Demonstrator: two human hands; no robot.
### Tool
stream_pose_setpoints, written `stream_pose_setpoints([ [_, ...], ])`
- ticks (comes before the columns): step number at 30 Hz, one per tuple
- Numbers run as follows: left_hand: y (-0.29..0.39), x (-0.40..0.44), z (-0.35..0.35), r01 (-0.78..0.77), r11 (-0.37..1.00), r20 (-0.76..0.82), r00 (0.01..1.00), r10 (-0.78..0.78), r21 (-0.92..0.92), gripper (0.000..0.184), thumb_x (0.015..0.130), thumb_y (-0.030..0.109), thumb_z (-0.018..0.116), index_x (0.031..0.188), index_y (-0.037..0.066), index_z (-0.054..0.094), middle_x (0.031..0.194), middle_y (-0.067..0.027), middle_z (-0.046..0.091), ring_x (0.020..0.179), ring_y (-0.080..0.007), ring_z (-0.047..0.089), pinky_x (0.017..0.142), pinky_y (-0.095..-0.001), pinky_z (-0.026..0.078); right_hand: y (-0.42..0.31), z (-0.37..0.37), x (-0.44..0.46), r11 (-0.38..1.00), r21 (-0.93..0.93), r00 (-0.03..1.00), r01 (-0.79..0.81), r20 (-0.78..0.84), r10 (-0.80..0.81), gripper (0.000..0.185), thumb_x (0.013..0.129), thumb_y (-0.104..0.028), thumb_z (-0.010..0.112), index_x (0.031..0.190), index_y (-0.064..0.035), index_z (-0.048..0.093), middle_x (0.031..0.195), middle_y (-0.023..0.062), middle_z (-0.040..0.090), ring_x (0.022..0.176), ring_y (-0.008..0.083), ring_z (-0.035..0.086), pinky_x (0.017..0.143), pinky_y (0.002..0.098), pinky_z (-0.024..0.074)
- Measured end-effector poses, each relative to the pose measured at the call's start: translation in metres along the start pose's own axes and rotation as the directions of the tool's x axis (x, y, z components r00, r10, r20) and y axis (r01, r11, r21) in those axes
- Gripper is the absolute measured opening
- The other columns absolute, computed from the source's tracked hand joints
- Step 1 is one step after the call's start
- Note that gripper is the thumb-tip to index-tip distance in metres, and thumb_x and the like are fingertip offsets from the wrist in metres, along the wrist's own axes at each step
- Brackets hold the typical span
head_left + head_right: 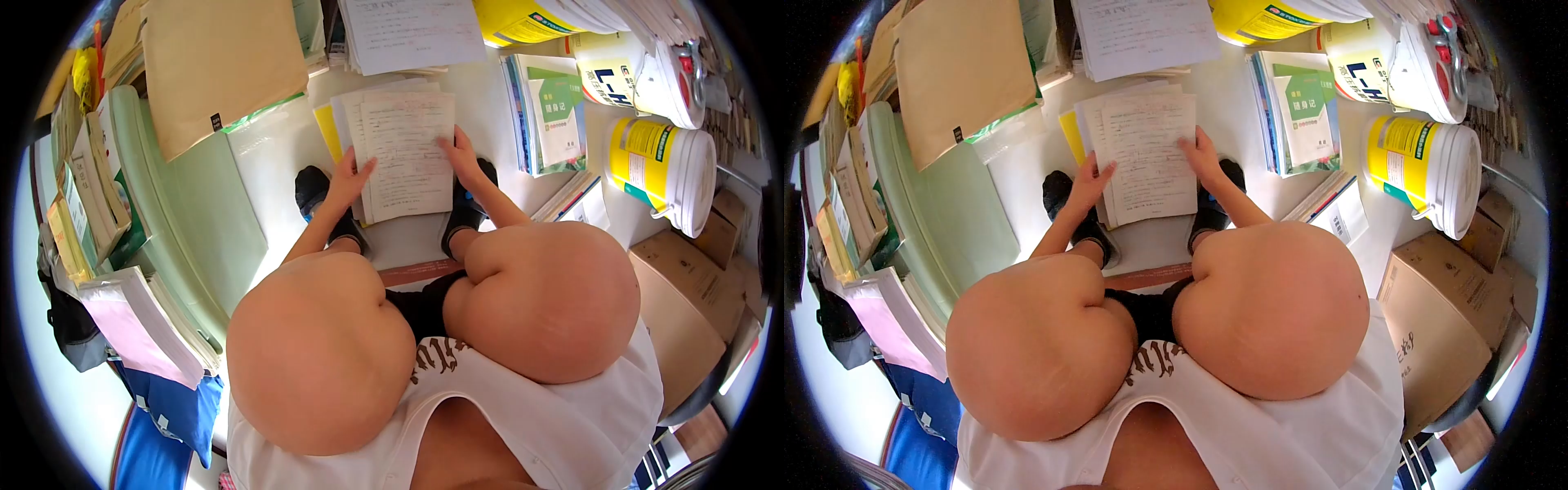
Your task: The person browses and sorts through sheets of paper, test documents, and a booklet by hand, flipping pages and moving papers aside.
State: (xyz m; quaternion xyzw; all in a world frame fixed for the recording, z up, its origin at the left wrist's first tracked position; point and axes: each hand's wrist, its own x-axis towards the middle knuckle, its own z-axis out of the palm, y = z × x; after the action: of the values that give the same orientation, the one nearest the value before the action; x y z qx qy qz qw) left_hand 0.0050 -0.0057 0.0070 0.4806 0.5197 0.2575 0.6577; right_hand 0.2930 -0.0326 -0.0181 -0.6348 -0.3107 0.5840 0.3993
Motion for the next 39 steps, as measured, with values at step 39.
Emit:
stream_pose_setpoints([
  [39,0.267,0.195,-0.018,-0.318,0.707,-0.086,0.877,0.472,0.632,0.043,0.082,0.002,0.066,0.125,0.0,0.069,0.128,-0.0255,0.063,0.123,-0.037,0.06,0.105,-0.0424,0.049,-0.293,0.006,0.172,0.229,-0.847,0.554,0.48,0.091,-0.827,0.032,0.079,0.008,0.059,0.108,-0.0024,0.067,0.115,0.0211,0.06,0.103,0.0417,0.061,0.087,0.0494,0.0523],
])
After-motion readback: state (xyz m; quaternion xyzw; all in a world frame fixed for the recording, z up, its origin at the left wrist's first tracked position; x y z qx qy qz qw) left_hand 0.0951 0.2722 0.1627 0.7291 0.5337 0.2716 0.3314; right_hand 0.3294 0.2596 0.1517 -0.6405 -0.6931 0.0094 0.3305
